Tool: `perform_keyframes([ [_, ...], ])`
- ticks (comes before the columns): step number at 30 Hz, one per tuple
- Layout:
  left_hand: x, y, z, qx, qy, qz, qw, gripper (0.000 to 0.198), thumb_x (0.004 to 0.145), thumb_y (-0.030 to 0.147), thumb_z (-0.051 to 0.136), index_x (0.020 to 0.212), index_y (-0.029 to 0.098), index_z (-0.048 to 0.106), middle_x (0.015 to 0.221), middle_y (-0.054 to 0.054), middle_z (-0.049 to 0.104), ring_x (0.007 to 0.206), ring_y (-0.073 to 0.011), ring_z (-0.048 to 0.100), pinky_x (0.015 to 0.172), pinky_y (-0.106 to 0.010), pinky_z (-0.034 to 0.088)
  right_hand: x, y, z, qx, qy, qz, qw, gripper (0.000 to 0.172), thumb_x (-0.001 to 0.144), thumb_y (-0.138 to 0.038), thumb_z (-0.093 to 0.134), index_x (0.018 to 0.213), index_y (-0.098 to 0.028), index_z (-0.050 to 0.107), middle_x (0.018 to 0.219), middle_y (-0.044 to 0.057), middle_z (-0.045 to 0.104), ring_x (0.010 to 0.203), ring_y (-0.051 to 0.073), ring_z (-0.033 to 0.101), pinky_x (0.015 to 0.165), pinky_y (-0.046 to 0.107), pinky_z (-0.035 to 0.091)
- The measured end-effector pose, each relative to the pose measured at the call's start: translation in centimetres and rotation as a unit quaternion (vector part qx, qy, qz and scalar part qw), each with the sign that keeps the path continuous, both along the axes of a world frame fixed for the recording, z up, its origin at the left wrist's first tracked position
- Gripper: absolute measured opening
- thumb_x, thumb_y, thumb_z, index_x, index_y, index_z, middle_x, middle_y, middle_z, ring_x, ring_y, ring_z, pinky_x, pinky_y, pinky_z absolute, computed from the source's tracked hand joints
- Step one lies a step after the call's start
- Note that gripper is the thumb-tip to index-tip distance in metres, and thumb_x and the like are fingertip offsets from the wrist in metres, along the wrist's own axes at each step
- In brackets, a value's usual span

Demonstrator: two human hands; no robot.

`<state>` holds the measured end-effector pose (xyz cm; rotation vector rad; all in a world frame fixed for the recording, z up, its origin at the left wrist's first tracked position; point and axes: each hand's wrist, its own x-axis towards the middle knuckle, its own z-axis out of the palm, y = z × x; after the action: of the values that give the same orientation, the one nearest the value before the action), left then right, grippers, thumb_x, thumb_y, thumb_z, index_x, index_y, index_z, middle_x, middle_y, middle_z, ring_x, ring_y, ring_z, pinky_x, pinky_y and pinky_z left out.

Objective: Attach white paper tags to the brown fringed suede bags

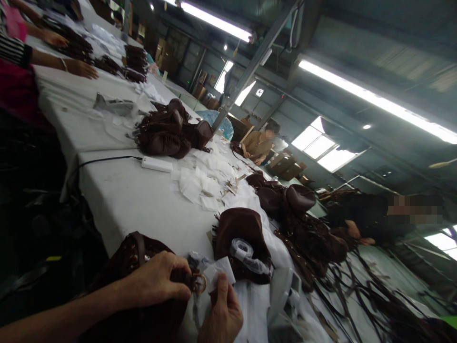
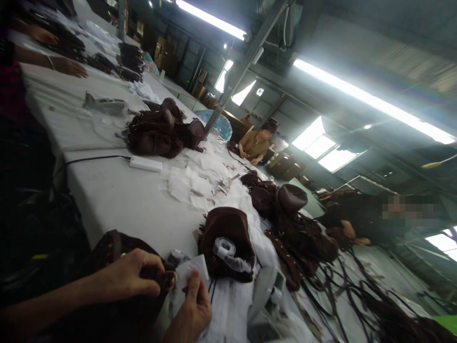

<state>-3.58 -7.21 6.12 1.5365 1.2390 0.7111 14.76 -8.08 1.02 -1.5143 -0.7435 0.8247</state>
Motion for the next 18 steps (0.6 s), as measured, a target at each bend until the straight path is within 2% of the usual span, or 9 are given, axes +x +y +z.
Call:
perform_keyframes([
  [3, 0.1, 0.0, -0.3, 0.009, 0.031, 0.019, 0.999, 0.025, 0.064, 0.037, 0.071, 0.080, 0.019, 0.073, 0.063, 0.003, 0.066, 0.064, -0.0168, 0.060, 0.054, -0.021, 0.035, -0.1, 0.0, 0.4, -0.015, -0.013, -0.020, 1.000, 0.043, 0.068, -0.057, 0.070, 0.066, -0.013, 0.067, 0.053, -0.003, 0.056, 0.054, 0.012, 0.050, 0.052, 0.022, 0.040],
  [7, 0.3, 0.1, -0.7, 0.020, 0.016, 0.029, 0.999, 0.025, 0.066, 0.039, 0.069, 0.079, 0.017, 0.070, 0.064, 0.002, 0.067, 0.063, -0.0161, 0.059, 0.054, -0.021, 0.036, -0.4, -0.2, 0.5, -0.016, -0.049, -0.020, 0.998, 0.045, 0.068, -0.059, 0.069, 0.060, -0.015, 0.065, 0.052, -0.002, 0.058, 0.055, 0.012, 0.051, 0.052, 0.022, 0.039],
  [13, 0.8, 0.3, -1.3, 0.012, -0.008, 0.044, 0.999, 0.026, 0.067, 0.039, 0.070, 0.079, 0.016, 0.067, 0.065, 0.002, 0.067, 0.064, -0.0161, 0.059, 0.055, -0.021, 0.038, -1.6, -0.7, 1.0, -0.011, -0.112, -0.020, 0.993, 0.045, 0.070, -0.059, 0.066, 0.069, -0.014, 0.070, 0.056, 0.000, 0.064, 0.059, 0.014, 0.055, 0.055, 0.022, 0.039],
  [18, 0.7, 0.2, -1.0, 0.011, -0.039, 0.035, 0.999, 0.023, 0.069, 0.034, 0.068, 0.083, 0.016, 0.068, 0.074, 0.001, 0.070, 0.072, -0.0181, 0.062, 0.064, -0.023, 0.042, -2.8, -1.2, 1.5, -0.023, -0.111, -0.020, 0.993, 0.048, 0.070, -0.061, 0.065, 0.077, -0.015, 0.072, 0.068, 0.003, 0.070, 0.066, 0.017, 0.060, 0.060, 0.022, 0.043],
])
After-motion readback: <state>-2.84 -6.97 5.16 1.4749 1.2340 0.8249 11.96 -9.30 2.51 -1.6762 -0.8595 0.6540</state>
